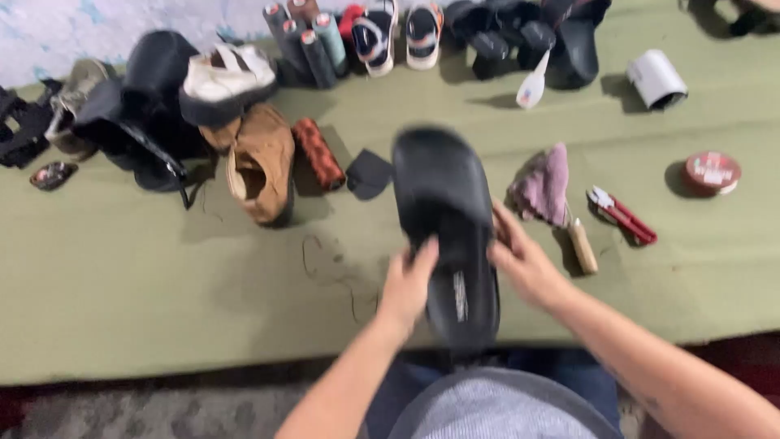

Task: Cleaning a black sandal using a cloth and a small tool on a repair bench.

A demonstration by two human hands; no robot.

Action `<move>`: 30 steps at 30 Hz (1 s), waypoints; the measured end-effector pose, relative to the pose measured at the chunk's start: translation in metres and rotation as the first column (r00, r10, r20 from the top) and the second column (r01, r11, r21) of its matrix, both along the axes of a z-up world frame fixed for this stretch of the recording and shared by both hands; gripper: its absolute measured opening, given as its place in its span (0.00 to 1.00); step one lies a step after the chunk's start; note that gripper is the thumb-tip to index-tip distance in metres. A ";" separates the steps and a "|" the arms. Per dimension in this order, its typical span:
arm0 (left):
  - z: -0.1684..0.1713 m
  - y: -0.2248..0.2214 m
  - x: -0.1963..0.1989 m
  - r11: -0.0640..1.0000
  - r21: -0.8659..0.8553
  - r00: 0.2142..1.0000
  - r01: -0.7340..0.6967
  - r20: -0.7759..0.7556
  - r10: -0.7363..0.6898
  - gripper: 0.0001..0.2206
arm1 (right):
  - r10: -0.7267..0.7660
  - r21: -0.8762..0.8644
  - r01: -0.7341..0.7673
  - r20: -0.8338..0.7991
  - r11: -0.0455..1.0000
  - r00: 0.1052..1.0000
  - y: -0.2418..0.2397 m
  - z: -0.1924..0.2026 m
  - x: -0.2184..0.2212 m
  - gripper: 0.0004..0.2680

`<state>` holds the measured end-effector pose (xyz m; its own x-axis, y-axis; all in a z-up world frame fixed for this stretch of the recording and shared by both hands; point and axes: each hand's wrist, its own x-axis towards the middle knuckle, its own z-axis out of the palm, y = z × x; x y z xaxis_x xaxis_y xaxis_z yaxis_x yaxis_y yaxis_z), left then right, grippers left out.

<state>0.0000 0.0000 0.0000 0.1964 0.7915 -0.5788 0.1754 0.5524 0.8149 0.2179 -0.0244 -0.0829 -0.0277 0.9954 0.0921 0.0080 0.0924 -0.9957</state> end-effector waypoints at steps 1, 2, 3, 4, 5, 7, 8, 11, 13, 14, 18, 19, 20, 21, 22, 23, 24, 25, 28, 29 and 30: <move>0.006 0.004 0.002 1.000 -0.013 1.000 0.000 -0.005 0.000 0.48 | 0.000 -0.013 0.000 -0.005 1.000 1.000 -0.004 0.008 -0.009 0.28; 0.013 0.009 0.004 0.999 0.043 1.000 -0.014 0.028 0.013 0.46 | -0.037 0.040 0.030 0.169 0.999 0.985 -0.008 0.018 -0.018 0.31; 0.022 0.019 0.009 0.994 0.109 0.998 -0.027 0.066 0.019 0.44 | -0.085 0.107 0.052 0.339 0.993 0.937 -0.005 0.029 -0.024 0.35; 0.003 0.025 0.007 0.994 0.106 0.998 -0.023 0.064 0.016 0.44 | -0.088 0.105 0.055 0.338 0.993 0.937 -0.013 0.020 -0.027 0.35; -0.016 0.030 0.009 0.983 0.181 0.998 -0.015 0.061 0.004 0.40 | -0.059 0.031 0.050 0.492 0.998 0.869 -0.020 0.011 -0.026 0.34; -0.051 0.034 0.009 0.968 0.251 0.998 -0.001 0.057 -0.014 0.37 | -0.020 -0.047 0.064 0.628 0.997 0.778 -0.037 -0.006 -0.020 0.34; -0.068 0.032 0.007 0.893 0.435 0.983 0.112 -0.183 -0.035 0.39 | 0.032 -0.061 0.026 0.788 0.998 0.615 -0.047 -0.015 -0.015 0.33; -0.105 0.000 0.004 0.633 0.665 0.871 0.397 -0.490 -0.031 0.40 | 0.099 -0.105 -0.005 0.918 0.994 0.384 -0.067 -0.035 0.000 0.33; -0.122 -0.028 0.001 0.461 0.717 0.820 0.523 -0.571 -0.041 0.39 | 0.124 -0.132 -0.001 0.928 0.991 0.353 -0.076 -0.054 0.010 0.33; -0.127 -0.039 -0.002 0.406 0.675 0.757 0.616 -0.651 -0.066 0.39 | 0.063 -0.054 -0.041 0.955 0.998 0.290 -0.077 -0.067 0.015 0.32; -0.148 -0.053 -0.037 0.458 0.497 0.566 0.737 -0.824 -0.018 0.43 | -0.067 0.092 -0.090 0.968 0.992 0.243 -0.080 -0.081 0.018 0.31; -0.152 -0.041 -0.051 0.457 0.491 0.562 0.742 -0.827 -0.024 0.43 | -0.063 0.087 -0.086 0.967 0.993 0.247 -0.079 -0.078 0.017 0.31; -0.156 -0.029 -0.065 0.595 0.488 0.545 0.638 -0.833 0.100 0.46 | -0.075 0.097 -0.079 0.965 0.992 0.251 -0.078 -0.075 0.015 0.30; -0.160 -0.017 -0.079 0.710 0.491 0.501 0.506 -0.837 0.222 0.50 | -0.087 0.110 -0.076 0.963 0.991 0.254 -0.078 -0.073 0.014 0.29; -0.155 -0.010 -0.082 0.711 0.487 0.498 0.508 -0.839 0.219 0.50 | -0.084 0.107 -0.075 0.963 0.991 0.258 -0.078 -0.072 0.012 0.29; -0.150 -0.004 -0.084 0.753 0.379 0.452 0.538 -0.883 0.122 0.47 | -0.119 0.142 -0.073 0.960 0.987 0.253 -0.077 -0.071 0.011 0.28; -0.146 0.003 -0.086 0.783 0.267 0.404 0.561 -0.915 0.022 0.44 | -0.155 0.177 -0.071 0.956 0.982 0.248 -0.077 -0.070 0.011 0.28; -0.141 -0.007 -0.073 0.785 0.267 0.411 0.559 -0.911 0.018 0.44 | -0.150 0.172 -0.073 0.959 0.982 0.241 -0.077 -0.069 0.013 0.28; -0.139 -0.037 -0.046 0.529 0.143 0.220 0.836 -0.972 -0.085 0.47 | -0.153 0.173 -0.048 0.946 0.984 0.286 -0.080 -0.071 0.014 0.27; -0.146 -0.050 -0.043 0.446 0.266 0.338 0.855 -0.937 -0.088 0.40 | -0.193 0.209 -0.026 0.937 0.978 0.291 -0.080 -0.073 0.013 0.27; -0.152 -0.063 -0.041 0.359 0.388 0.449 0.849 -0.887 -0.104 0.34 | -0.233 0.245 -0.002 0.927 0.970 0.295 -0.080 -0.075 0.012 0.26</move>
<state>-0.0409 -0.0626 -0.1520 0.5993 0.8004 -0.0114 0.7744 -0.5761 0.2616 0.2300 -0.1041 -0.1575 -0.0985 0.9647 0.2442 0.9536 0.1617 -0.2540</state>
